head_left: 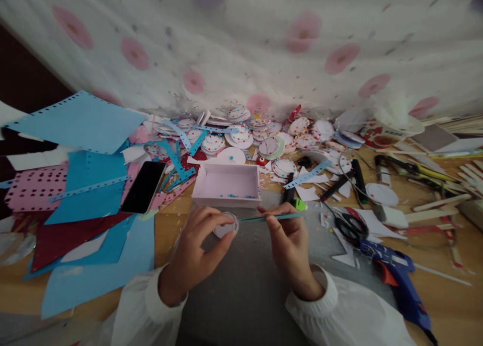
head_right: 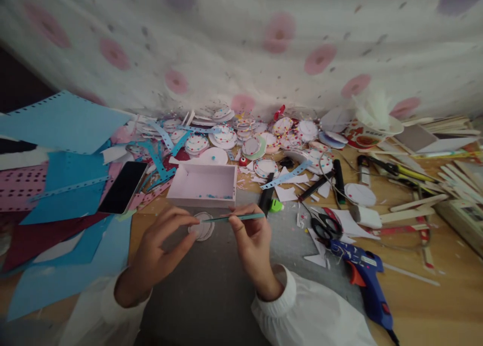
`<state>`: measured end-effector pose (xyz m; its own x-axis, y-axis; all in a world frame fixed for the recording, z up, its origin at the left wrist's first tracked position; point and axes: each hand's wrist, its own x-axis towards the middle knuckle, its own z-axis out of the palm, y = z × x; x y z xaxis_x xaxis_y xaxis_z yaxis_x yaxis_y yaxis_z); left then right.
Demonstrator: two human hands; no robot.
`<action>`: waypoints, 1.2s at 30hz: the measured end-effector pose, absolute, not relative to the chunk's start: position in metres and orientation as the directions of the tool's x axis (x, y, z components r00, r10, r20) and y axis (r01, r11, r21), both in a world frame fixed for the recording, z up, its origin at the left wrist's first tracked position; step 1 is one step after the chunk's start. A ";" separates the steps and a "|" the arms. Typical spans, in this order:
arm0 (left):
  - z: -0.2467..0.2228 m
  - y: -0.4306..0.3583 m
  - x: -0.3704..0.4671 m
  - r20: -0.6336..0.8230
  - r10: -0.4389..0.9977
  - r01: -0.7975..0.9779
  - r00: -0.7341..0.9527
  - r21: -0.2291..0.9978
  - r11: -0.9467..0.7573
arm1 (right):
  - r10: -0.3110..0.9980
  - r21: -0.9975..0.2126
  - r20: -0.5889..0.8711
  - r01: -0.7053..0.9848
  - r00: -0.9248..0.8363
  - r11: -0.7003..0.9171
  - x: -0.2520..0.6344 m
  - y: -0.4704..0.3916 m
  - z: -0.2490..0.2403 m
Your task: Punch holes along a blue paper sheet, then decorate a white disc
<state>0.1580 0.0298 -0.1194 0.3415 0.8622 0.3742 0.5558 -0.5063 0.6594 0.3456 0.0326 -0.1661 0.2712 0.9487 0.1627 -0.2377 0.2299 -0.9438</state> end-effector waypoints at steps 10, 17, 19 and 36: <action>-0.127 0.036 0.169 0.413 0.879 0.421 0.240 0.771 -0.477 | 0.946 -0.950 0.206 -0.181 0.252 0.255 0.342 0.032 -0.169; -0.128 0.040 0.169 0.382 0.897 0.366 0.221 0.821 -0.439 | 0.951 -0.953 0.189 -0.188 0.244 0.237 0.342 0.032 -0.168; -0.128 0.040 0.166 0.372 0.904 0.346 0.210 0.837 -0.425 | 0.952 -0.954 0.172 -0.198 0.254 0.225 0.343 0.033 -0.167; -0.132 0.041 0.162 0.274 0.932 0.215 0.238 0.921 -0.326 | 0.970 -0.975 0.116 -0.164 0.215 0.153 0.344 0.033 -0.164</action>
<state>0.1624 0.0407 -0.1317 0.2380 0.9318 0.2739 0.2149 -0.3256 0.9208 0.3438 0.0327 -0.1638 0.2151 0.9697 0.1161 -0.1637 0.1530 -0.9746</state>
